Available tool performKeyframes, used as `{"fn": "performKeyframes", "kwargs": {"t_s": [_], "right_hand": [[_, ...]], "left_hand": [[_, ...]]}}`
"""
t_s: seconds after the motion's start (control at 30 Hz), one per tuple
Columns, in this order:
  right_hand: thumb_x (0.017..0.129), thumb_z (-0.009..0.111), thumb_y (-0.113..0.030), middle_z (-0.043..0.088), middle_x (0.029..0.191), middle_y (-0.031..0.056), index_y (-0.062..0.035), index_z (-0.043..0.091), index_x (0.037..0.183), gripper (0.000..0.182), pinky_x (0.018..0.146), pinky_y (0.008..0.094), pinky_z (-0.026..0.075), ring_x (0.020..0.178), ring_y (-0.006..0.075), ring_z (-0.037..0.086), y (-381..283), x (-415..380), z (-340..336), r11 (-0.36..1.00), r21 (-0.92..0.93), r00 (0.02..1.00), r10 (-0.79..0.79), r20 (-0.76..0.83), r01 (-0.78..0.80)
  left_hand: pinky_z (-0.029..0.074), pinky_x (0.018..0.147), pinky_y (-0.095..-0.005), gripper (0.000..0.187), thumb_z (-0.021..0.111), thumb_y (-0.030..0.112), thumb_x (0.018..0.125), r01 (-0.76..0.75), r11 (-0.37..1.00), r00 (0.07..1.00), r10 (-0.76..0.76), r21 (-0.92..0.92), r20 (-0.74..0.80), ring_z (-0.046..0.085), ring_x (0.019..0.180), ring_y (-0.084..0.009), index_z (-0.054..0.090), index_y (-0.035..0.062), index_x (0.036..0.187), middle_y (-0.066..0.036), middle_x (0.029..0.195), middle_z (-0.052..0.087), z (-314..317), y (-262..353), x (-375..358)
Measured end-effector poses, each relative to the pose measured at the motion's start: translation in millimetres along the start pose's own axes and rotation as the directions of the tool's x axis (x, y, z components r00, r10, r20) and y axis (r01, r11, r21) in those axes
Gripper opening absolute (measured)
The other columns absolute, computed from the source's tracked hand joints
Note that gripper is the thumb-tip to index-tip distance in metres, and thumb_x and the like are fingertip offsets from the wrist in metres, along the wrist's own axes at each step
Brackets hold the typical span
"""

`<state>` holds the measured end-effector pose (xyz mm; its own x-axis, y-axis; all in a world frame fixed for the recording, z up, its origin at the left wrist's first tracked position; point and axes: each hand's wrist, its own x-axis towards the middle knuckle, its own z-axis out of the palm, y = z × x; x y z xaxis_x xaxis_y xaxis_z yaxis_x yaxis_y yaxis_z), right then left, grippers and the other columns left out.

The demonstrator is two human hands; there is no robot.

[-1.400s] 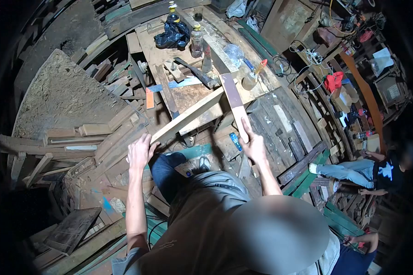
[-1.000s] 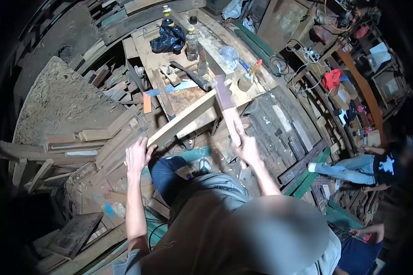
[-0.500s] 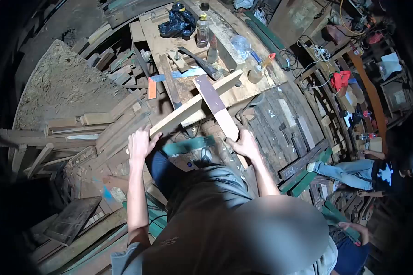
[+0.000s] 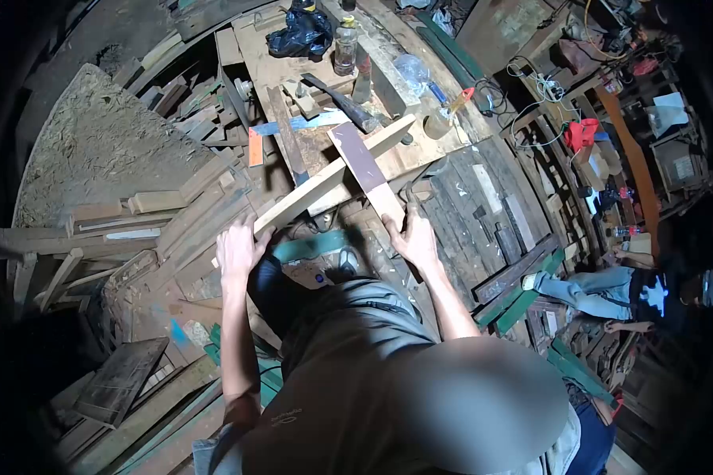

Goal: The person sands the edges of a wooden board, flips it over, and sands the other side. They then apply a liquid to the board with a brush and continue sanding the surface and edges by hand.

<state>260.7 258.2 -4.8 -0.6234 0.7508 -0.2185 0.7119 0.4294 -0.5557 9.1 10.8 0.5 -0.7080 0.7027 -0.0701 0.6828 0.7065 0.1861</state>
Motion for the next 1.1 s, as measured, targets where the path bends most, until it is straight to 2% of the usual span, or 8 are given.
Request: {"fn": "performKeyframes", "kwargs": {"t_s": [0.03, 0.07, 0.17, 0.2, 0.33, 0.47, 0.57, 1.1], "right_hand": [[0.091, 0.068, -0.047, 0.068, 0.082, 0.0354, 0.0138, 0.055, 0.116, 0.067, 0.074, 0.0550, 0.057, 0.083, 0.0493, 0.071, -2.1, -0.2, -1.0, 1.000, -0.018, 1.000, -0.025, -0.001, 0.025], [0.086, 0.075, -0.040, 0.066, 0.101, 0.0381, 0.0087, 0.040, 0.142, 0.082, 0.074, 0.0546, 0.057, 0.088, 0.0507, 0.070, -3.4, 1.0, -1.1, 0.998, -0.036, 0.998, -0.056, 0.014, 0.056], [0.080, 0.079, -0.029, 0.052, 0.124, 0.0383, -0.0049, 0.022, 0.160, 0.101, 0.075, 0.0539, 0.058, 0.094, 0.0525, 0.066, -5.2, 0.0, 2.5, 0.970, -0.102, 0.973, -0.226, -0.050, 0.220], [0.078, 0.080, -0.022, 0.041, 0.132, 0.0341, -0.0191, 0.006, 0.166, 0.115, 0.076, 0.0531, 0.059, 0.098, 0.0530, 0.064, -6.8, 2.2, 4.2, 0.975, -0.109, 0.981, -0.196, 0.013, 0.196], [0.072, 0.076, -0.009, 0.022, 0.163, 0.0288, -0.0183, 0.015, 0.165, 0.112, 0.076, 0.0496, 0.061, 0.103, 0.0499, 0.064, -8.3, 4.7, 3.2, 0.942, -0.108, 0.948, -0.313, 0.050, 0.317], [0.071, 0.072, -0.009, 0.018, 0.170, 0.0137, -0.0174, 0.021, 0.164, 0.107, 0.096, 0.0504, 0.056, 0.130, 0.0429, 0.051, -15.7, 8.9, 2.2, 0.811, -0.279, 0.855, -0.507, 0.107, 0.515], [0.070, 0.072, -0.008, 0.023, 0.170, 0.0065, -0.0180, 0.020, 0.165, 0.109, 0.089, 0.0491, 0.060, 0.116, 0.0452, 0.057, -14.4, 12.3, 7.5, 0.810, -0.237, 0.843, -0.523, 0.121, 0.537], [0.063, 0.070, -0.002, 0.023, 0.169, 0.0108, -0.0135, 0.014, 0.165, 0.117, 0.081, 0.0492, 0.060, 0.105, 0.0491, 0.057, -35.6, 16.5, 12.9, 0.837, -0.288, 0.885, -0.455, 0.105, 0.465]], "left_hand": [[0.057, 0.085, -0.0511, 0.051, 0.073, 0.044, 0.088, -0.007, 1.000, 1.000, 0.007, -0.002, -0.016, 0.071, 0.096, -0.0424, 0.070, 0.0043, 0.119, -0.020, 0.112, 0.073, -4.5, 3.0, 0.6], [0.056, 0.086, -0.0513, 0.051, 0.074, 0.044, 0.087, 0.104, 0.993, 0.985, -0.110, 0.048, 0.134, 0.071, 0.096, -0.0411, 0.069, 0.0042, 0.119, -0.019, 0.113, 0.072, -9.5, 7.9, 2.1], [0.056, 0.087, -0.0513, 0.051, 0.074, 0.044, 0.087, 0.047, 0.999, 0.996, -0.047, 0.010, 0.071, 0.072, 0.097, -0.0394, 0.069, 0.0043, 0.118, -0.019, 0.113, 0.072, -4.3, 3.4, 0.4], [0.056, 0.086, -0.0509, 0.051, 0.074, 0.045, 0.087, 0.035, 0.999, 0.998, -0.035, 0.011, 0.050, 0.072, 0.097, -0.0383, 0.069, 0.0045, 0.118, -0.020, 0.113, 0.072, -2.8, 2.5, -0.3], [0.056, 0.085, -0.0506, 0.050, 0.073, 0.044, 0.088, -0.007, 1.000, 1.000, 0.007, 0.008, -0.011, 0.072, 0.097, -0.0385, 0.069, 0.0046, 0.118, -0.020, 0.111, 0.072, 1.1, 0.2, -2.5], [0.056, 0.084, -0.0511, 0.050, 0.073, 0.045, 0.088, 0.022, 1.000, 0.998, -0.022, 0.009, 0.054, 0.072, 0.096, -0.0389, 0.069, 0.0053, 0.119, -0.020, 0.110, 0.072, -4.4, 1.9, -1.9], [0.056, 0.083, -0.0517, 0.050, 0.072, 0.045, 0.089, 0.023, 1.000, 0.999, -0.023, 0.000, 0.048, 0.072, 0.096, -0.0394, 0.068, 0.0055, 0.118, -0.021, 0.108, 0.072, -4.2, 3.5, -3.5], [0.057, 0.079, -0.0501, 0.047, 0.074, 0.043, 0.087, -0.033, 0.999, 0.999, 0.033, -0.020, -0.034, 0.072, 0.092, -0.0392, 0.067, 0.0052, 0.115, -0.020, 0.105, 0.072, -0.2, -1.2, -5.2]]}}
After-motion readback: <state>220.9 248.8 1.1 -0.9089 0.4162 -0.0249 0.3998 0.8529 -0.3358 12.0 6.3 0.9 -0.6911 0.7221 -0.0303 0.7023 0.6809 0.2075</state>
